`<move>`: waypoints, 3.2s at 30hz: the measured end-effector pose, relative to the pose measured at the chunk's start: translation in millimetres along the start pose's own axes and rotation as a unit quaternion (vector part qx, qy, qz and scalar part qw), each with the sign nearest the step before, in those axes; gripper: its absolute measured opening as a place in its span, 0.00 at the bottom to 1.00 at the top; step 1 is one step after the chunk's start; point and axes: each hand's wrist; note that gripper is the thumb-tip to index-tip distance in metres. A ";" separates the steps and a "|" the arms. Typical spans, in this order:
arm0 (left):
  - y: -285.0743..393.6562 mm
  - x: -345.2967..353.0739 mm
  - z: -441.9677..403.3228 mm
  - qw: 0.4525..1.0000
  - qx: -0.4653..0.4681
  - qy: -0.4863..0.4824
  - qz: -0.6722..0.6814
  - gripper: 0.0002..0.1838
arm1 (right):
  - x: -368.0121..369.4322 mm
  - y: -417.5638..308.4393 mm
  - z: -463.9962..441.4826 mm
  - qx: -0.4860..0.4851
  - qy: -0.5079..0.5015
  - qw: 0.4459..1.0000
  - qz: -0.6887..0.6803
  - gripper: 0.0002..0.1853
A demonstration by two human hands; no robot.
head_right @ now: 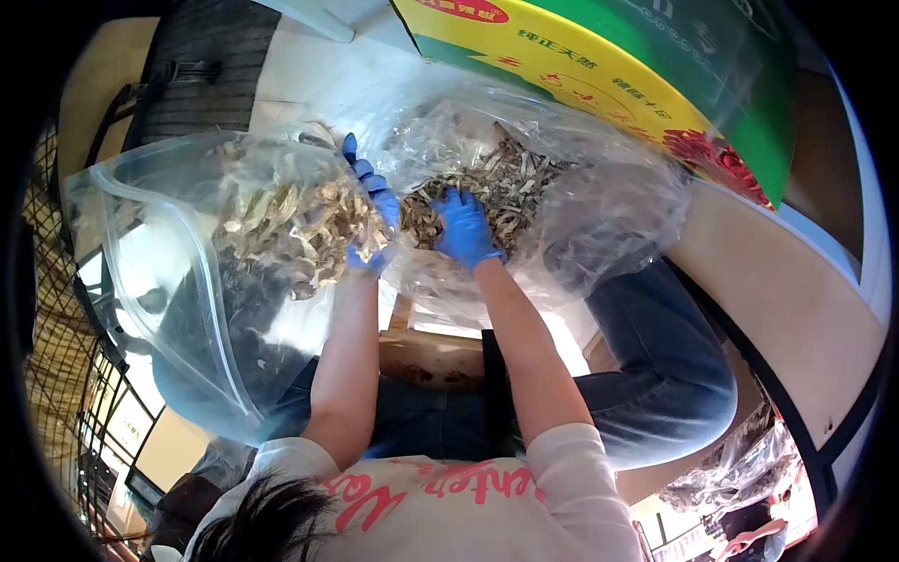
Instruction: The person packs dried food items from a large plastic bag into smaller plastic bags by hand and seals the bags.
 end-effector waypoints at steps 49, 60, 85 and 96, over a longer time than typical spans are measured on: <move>-167.1 -59.5 -36.8 0.872 -0.107 0.293 -0.377 0.34 | -449.0 -8.2 155.4 0.056 0.201 0.970 0.123 0.23; -126.5 -38.1 -13.7 0.860 -0.099 0.336 -0.372 0.39 | -447.6 -48.4 113.9 0.010 0.073 0.997 -0.026 0.27; 43.1 -165.9 34.3 0.947 0.050 0.192 0.253 0.30 | -130.0 88.4 25.0 0.274 0.060 0.880 -0.383 0.18; 49.2 -161.6 67.9 0.925 0.119 0.340 0.118 0.24 | -72.3 132.4 65.6 0.190 -0.461 0.838 0.222 0.28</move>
Point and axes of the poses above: each hand's wrist, its own z-axis away from the middle knuckle, its own x-axis out of the palm, y = z × x, and after that the axes turned 13 degrees about z, right-handed
